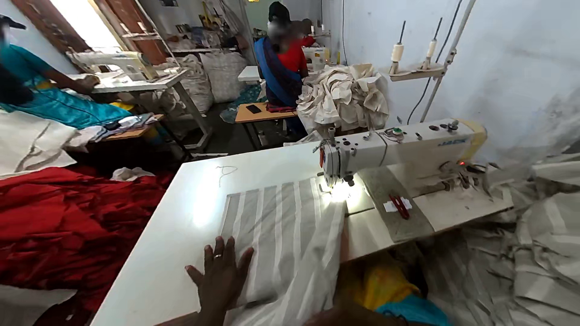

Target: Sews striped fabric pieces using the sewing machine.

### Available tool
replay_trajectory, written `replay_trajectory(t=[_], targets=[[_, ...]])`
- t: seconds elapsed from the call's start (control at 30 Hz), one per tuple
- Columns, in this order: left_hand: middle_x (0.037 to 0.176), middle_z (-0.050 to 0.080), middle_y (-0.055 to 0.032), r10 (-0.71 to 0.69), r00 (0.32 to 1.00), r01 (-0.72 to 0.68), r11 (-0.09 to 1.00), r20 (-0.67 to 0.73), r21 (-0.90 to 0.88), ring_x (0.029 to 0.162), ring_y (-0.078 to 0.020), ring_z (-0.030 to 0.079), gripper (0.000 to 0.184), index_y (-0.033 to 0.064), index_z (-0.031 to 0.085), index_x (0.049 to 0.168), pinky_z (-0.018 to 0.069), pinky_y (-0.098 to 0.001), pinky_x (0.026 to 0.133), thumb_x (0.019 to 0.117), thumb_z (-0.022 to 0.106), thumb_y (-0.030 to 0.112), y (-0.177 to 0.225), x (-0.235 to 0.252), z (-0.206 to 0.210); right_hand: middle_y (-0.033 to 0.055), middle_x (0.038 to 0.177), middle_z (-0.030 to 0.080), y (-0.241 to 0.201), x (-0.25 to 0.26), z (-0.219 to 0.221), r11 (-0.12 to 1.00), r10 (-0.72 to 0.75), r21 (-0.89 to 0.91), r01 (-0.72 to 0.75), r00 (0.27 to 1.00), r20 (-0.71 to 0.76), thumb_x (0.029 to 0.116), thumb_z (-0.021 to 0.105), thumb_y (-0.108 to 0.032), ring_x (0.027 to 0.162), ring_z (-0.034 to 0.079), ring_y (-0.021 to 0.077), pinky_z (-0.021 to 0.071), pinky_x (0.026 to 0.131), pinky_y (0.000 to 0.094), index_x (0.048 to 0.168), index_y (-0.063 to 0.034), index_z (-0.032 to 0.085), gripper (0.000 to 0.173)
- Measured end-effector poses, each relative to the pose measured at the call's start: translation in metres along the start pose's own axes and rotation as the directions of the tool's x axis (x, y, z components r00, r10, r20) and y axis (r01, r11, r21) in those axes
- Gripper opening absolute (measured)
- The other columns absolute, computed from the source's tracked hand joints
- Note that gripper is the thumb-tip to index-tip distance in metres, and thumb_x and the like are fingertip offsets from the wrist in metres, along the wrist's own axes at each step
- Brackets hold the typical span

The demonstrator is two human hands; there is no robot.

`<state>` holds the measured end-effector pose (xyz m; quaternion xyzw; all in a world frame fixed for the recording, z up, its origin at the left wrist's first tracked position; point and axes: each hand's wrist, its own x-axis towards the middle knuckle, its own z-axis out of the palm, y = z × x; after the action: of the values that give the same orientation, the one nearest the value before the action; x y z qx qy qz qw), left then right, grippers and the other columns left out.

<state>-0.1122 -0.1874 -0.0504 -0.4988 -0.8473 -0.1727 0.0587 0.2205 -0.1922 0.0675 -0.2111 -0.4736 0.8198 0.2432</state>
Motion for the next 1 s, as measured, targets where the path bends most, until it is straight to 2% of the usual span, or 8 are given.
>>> replay_trajectory(t=[0.17,0.3,0.37,0.43,0.53,0.67,0.83,1.0], targets=[[0.165,0.034,-0.0134,0.063,0.997,-0.066,0.997,0.051,0.048,0.155,-0.0415,0.023,0.094,0.0145,0.042,0.158,0.0037,-0.0801,0.114,0.0944,0.019,0.081,-0.011,0.004,-0.004,-0.019,0.096,0.075,-0.081,-0.125,-0.018,0.964,-0.25,-0.124,0.235,0.96,-0.124,0.0824,0.079,-0.022,0.091,0.069,-0.0089,0.0565,0.082,0.0135,0.103,-0.0279,0.071,0.023],[0.161,0.036,-0.0257,0.26,0.964,-0.26,0.966,0.062,0.002,0.152,-0.0503,0.023,0.067,0.0035,0.056,0.146,0.0032,-0.0844,0.111,0.1012,0.05,0.053,0.019,0.013,-0.027,-0.0046,0.1,0.075,-0.058,-0.143,-0.077,0.742,-0.231,-0.634,0.218,0.971,0.063,0.0895,0.076,-0.013,0.096,0.069,-0.0014,0.059,0.089,0.023,0.109,-0.0028,0.069,0.023],[0.149,0.05,-0.0288,0.351,0.925,-0.321,0.928,0.149,-0.191,0.14,-0.0506,0.044,0.051,-0.0002,0.064,0.136,0.0261,-0.0778,0.11,0.0983,0.066,0.034,0.075,0.016,-0.057,0.007,0.082,0.072,-0.067,-0.154,-0.079,0.449,-0.293,-0.85,0.274,0.944,0.15,0.0961,0.07,-0.03,0.081,0.068,0.0109,0.0536,0.075,0.0329,0.088,-0.0005,0.073,0.031],[0.134,0.064,-0.0206,0.361,0.869,-0.149,0.843,0.338,-0.516,0.123,-0.0355,0.063,0.041,-0.0011,0.064,0.133,0.0485,-0.0561,0.105,0.1054,0.057,0.028,0.144,0.008,-0.077,0.0151,0.074,0.066,-0.087,-0.164,-0.054,0.18,-0.302,-0.95,0.257,0.933,0.195,0.1005,0.059,-0.034,0.071,0.067,0.0284,0.0508,0.062,0.0485,0.079,-0.0029,0.068,0.039],[0.097,0.073,-0.0096,0.337,0.684,0.469,0.476,0.647,-0.744,0.079,-0.0189,0.072,0.05,0.0002,0.062,0.123,0.06,-0.036,0.071,0.1107,0.038,0.042,0.24,-0.033,-0.085,0.0112,0.07,0.059,-0.098,-0.157,-0.026,-0.029,-0.186,-0.942,0.334,0.924,0.333,0.1012,0.051,-0.032,0.065,0.062,0.0284,0.0463,0.052,0.0459,0.071,-0.0081,0.058,0.039],[0.103,0.071,-0.0132,0.497,0.41,0.399,0.656,0.765,-0.641,0.091,-0.0179,0.071,0.045,-0.0039,0.059,0.124,0.0597,-0.0375,0.085,0.0954,0.072,0.028,0.261,-0.102,-0.055,0.0144,0.072,0.062,-0.072,-0.131,-0.025,0.12,0.231,-0.938,0.325,0.91,0.345,0.0986,0.059,-0.024,0.068,0.066,0.0335,0.0492,0.057,0.0537,0.076,-0.0032,0.063,0.031],[0.12,0.068,-0.0247,0.731,0.254,0.023,0.65,0.633,-0.759,0.116,-0.0313,0.065,0.045,-0.0086,0.063,0.125,0.0469,-0.0506,0.107,0.1018,0.062,0.03,0.22,-0.12,-0.006,0.011,0.092,0.07,-0.054,-0.07,-0.095,0.503,0.025,-0.853,-0.142,0.988,-0.151,0.1047,0.057,-0.036,0.081,0.066,0.0177,0.0555,0.079,0.0395,0.104,-0.0003,0.073,0.039],[0.122,0.065,-0.0282,0.601,0.138,-0.048,0.798,0.787,-0.601,0.118,-0.0369,0.063,0.056,-0.0103,0.061,0.124,0.0462,-0.0534,0.106,0.1045,0.056,0.041,0.246,-0.114,-0.026,0.0177,0.135,0.056,-0.024,0.031,-0.119,0.237,-0.117,-0.87,-0.433,0.876,-0.468,0.0931,0.075,-0.038,0.106,0.066,0.0335,0.0561,0.089,0.0514,0.148,-0.0137,0.054,0.064]])
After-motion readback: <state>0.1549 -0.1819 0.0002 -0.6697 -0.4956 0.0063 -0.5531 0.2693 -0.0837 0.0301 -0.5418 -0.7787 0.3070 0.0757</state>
